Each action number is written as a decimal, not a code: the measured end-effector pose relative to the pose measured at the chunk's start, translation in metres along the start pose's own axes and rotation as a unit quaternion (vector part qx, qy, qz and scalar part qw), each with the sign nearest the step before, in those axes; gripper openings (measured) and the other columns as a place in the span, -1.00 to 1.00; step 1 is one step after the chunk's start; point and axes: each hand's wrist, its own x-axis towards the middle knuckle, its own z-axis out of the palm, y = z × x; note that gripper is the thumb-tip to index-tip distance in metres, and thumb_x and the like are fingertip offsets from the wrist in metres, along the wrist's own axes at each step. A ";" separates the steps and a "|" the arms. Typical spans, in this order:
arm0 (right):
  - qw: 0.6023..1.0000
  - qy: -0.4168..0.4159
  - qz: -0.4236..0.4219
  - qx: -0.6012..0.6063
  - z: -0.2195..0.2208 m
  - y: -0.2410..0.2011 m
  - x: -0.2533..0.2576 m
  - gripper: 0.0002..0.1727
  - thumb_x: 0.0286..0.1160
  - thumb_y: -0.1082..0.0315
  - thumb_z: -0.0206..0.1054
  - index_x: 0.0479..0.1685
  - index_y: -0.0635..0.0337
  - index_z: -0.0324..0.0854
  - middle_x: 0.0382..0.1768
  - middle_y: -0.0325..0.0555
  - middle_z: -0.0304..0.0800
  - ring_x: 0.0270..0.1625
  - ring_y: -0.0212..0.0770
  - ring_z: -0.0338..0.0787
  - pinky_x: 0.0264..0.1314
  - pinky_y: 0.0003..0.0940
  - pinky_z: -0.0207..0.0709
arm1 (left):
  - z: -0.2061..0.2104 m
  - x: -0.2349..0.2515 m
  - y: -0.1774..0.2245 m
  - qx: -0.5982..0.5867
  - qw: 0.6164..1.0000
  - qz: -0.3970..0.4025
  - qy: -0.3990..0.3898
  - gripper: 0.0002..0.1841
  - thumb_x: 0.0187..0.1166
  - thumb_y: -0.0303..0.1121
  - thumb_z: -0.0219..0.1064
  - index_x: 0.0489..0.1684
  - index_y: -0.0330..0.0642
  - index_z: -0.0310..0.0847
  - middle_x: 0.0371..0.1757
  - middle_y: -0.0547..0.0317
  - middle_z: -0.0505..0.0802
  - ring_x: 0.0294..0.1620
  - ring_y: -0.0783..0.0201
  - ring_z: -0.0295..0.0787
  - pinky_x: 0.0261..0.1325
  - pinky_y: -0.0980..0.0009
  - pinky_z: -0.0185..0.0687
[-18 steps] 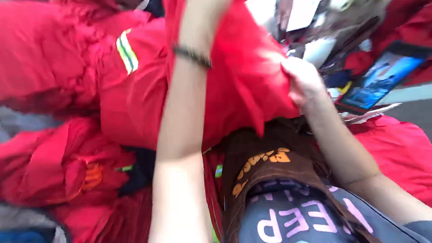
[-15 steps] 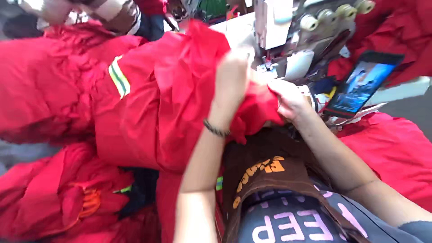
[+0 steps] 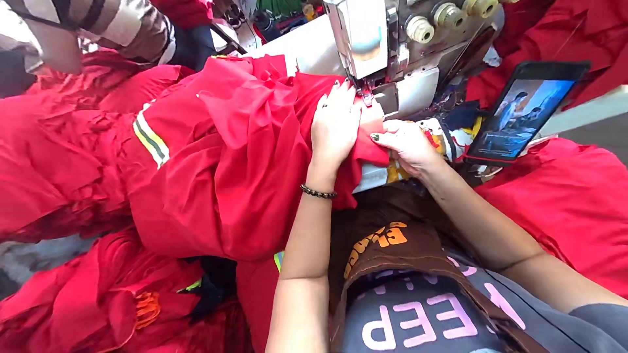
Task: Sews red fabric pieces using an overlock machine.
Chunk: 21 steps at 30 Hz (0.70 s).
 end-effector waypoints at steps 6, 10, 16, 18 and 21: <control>0.999 0.011 -0.036 0.000 -0.006 0.005 -0.015 -0.87 0.46 0.58 0.41 -0.11 0.23 0.72 -0.43 -0.32 0.85 -0.41 -0.45 0.81 -0.31 -0.51 0.74 | -0.054 -0.029 -0.034 -0.183 0.977 0.062 0.086 -0.83 0.63 -0.45 0.31 -0.07 -0.33 0.81 0.09 -0.02 0.88 0.23 0.24 0.79 0.38 0.32 0.65; 0.998 0.022 -0.054 -0.008 -0.008 0.011 -0.019 -0.88 0.47 0.57 0.41 -0.10 0.24 0.72 -0.40 -0.31 0.85 -0.37 -0.45 0.82 -0.22 -0.48 0.76 | -0.071 -0.061 -0.029 -0.022 0.994 0.093 0.049 -0.74 0.58 -0.16 0.46 -0.27 -0.19 0.87 -0.10 0.00 0.89 0.07 0.04 0.74 0.22 0.06 0.53; 0.989 0.019 -0.147 -0.023 -0.002 0.015 -0.026 -0.44 0.37 0.71 0.38 0.38 0.26 0.38 -0.10 -0.11 0.87 -0.11 -0.29 0.89 0.00 -0.35 0.81 | -0.044 -0.103 0.005 0.135 0.966 0.163 -0.145 -0.87 0.42 -0.34 0.54 -0.38 -0.21 0.79 -0.12 -0.08 0.81 0.26 -0.19 0.66 0.48 -0.23 0.34; 0.981 0.006 -0.192 -0.031 -0.004 0.017 -0.029 -0.38 0.36 0.74 0.35 0.44 0.27 0.31 0.08 -0.06 0.79 0.03 -0.25 0.87 0.07 -0.34 0.81 | -0.051 -0.104 0.026 -0.001 0.969 0.192 -0.157 -0.95 0.46 -0.46 0.48 -0.25 -0.23 0.82 -0.20 0.01 0.85 0.12 -0.02 0.74 0.47 -0.06 0.40; 0.976 -0.004 -0.217 -0.036 -0.006 0.019 -0.032 -0.64 0.37 0.73 0.31 0.16 0.36 0.66 0.06 -0.13 0.82 0.05 -0.36 0.83 0.18 -0.40 0.75 | -0.055 -0.074 0.047 -0.202 0.952 0.202 -0.112 -0.89 0.54 -0.51 0.42 -0.14 -0.32 0.84 -0.21 0.02 0.85 -0.16 0.26 0.80 0.06 0.37 0.74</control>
